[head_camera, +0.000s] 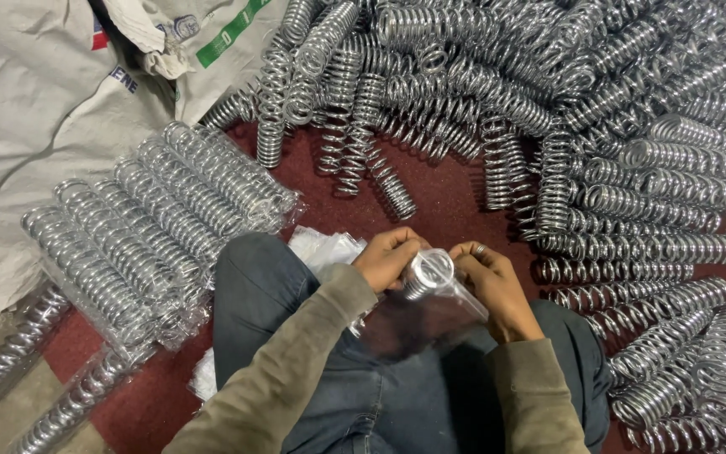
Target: The person puts silver-colored metal springs into plastic bags by hand while sitting on the floor.
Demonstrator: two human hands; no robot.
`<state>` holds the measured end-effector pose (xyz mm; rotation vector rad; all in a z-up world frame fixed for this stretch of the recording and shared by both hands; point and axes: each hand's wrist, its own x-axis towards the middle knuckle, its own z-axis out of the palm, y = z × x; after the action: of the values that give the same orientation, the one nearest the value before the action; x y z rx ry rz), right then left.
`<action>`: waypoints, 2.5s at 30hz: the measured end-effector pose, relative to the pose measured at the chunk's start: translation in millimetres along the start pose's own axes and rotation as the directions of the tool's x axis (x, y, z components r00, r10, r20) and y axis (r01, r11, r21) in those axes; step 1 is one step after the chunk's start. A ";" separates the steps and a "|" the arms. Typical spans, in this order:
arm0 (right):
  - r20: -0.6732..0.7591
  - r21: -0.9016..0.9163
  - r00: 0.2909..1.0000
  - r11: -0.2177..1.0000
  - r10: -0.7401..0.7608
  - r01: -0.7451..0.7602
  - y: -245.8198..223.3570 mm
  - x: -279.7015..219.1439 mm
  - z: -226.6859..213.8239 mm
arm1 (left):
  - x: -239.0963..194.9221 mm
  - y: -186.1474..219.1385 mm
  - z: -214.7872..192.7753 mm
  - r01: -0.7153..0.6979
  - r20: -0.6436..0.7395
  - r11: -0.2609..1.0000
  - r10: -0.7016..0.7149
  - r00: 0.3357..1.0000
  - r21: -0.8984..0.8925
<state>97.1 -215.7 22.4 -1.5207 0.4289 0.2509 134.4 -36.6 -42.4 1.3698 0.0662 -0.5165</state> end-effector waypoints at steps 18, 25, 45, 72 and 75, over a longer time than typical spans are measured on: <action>0.264 -0.486 0.956 0.839 -0.128 0.246 133.9 82.7 -27.2 | 4.4 -79.9 -14.7 0.253 -0.135 0.905 -0.220 0.966 0.341; 0.108 -0.395 0.993 0.919 0.056 -0.009 195.2 127.7 -13.2 | 26.0 -135.5 -30.0 0.270 -0.197 0.876 -0.205 0.959 0.400; -0.098 -0.594 0.978 0.777 0.187 -0.208 126.7 66.2 8.5 | -10.1 -63.5 13.6 0.398 -0.376 0.879 -0.287 0.881 0.261; -0.238 -0.057 0.710 0.740 -0.662 0.671 -17.3 -48.3 1.1 | 22.7 -166.9 -5.1 0.224 -0.280 0.266 0.196 0.940 0.938; -0.229 -0.130 0.852 0.882 -0.471 0.453 69.2 -15.9 -1.4 | -31.9 -111.2 12.6 -0.222 -0.117 0.524 0.536 0.836 0.822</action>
<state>53.6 -212.3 -33.6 -1.6847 0.2420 -0.3176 59.8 -50.4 -130.6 2.2815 -0.2029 0.1607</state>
